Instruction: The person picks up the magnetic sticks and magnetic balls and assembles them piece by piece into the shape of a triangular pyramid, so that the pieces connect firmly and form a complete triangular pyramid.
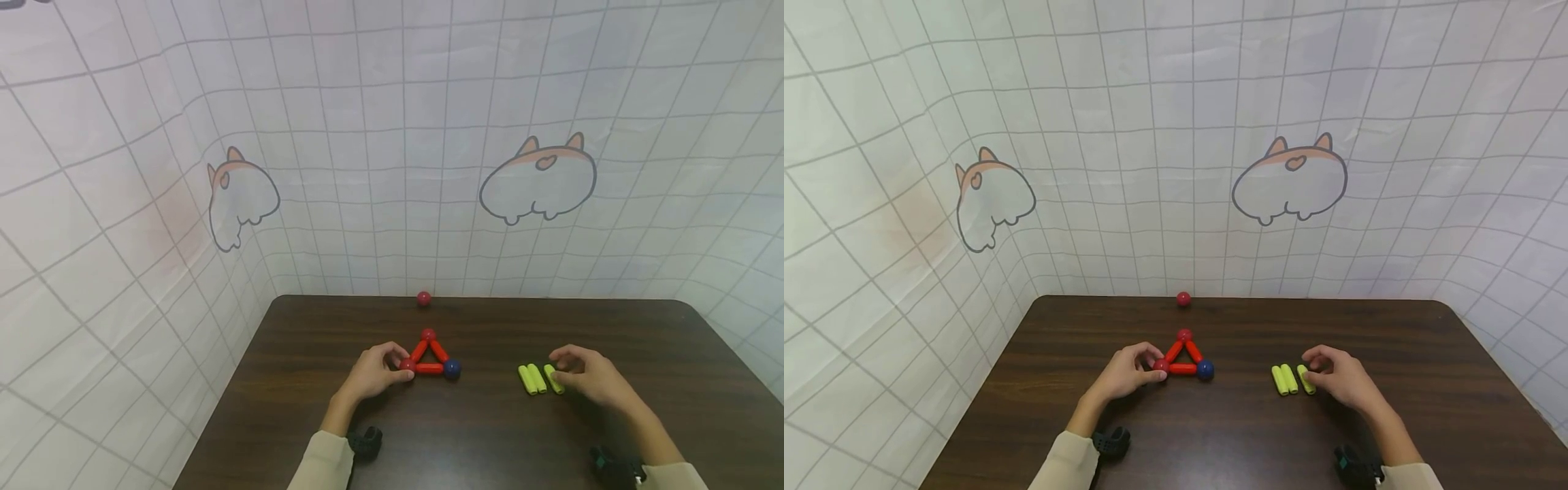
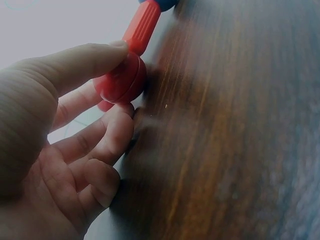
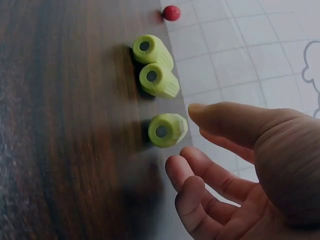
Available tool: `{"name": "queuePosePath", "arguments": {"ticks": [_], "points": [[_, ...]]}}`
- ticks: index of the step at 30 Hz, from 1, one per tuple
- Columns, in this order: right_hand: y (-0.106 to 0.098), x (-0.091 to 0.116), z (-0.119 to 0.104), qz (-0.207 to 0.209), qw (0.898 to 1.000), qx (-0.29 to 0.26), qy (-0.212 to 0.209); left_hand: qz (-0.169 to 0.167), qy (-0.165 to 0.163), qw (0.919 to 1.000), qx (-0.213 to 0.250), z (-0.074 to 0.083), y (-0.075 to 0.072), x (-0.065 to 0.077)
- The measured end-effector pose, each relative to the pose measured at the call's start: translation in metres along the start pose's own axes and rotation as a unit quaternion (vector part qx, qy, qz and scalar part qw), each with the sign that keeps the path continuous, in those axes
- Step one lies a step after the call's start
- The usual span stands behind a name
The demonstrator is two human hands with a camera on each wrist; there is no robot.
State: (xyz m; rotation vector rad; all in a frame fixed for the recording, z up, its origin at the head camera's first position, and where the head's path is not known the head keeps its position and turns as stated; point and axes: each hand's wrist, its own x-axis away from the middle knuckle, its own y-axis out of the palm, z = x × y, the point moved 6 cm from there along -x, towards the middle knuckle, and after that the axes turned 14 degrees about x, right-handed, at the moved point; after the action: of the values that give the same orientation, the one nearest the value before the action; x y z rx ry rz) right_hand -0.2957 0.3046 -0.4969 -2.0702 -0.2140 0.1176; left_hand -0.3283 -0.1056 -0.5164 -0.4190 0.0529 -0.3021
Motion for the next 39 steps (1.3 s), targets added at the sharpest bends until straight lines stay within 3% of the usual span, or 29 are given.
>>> {"name": "queuePosePath", "arguments": {"ticks": [16,25,31,39], "points": [[0.001,-0.003,-0.003,-0.025,0.999,0.039,0.009,-0.002,0.004,1.0,0.008,0.001,0.001,0.0],[-0.002,-0.004,-0.005,0.002,1.0,0.007,-0.009,0.0,0.002,1.0,0.008,0.001,0.001,0.0],[-0.009,-0.005,-0.013,0.027,0.998,-0.046,-0.029,0.0,0.003,1.0,0.007,0.001,0.0,0.0],[-0.016,-0.008,-0.026,0.039,0.995,-0.078,-0.037,0.001,0.005,1.0,0.006,0.001,0.0,0.0]]}}
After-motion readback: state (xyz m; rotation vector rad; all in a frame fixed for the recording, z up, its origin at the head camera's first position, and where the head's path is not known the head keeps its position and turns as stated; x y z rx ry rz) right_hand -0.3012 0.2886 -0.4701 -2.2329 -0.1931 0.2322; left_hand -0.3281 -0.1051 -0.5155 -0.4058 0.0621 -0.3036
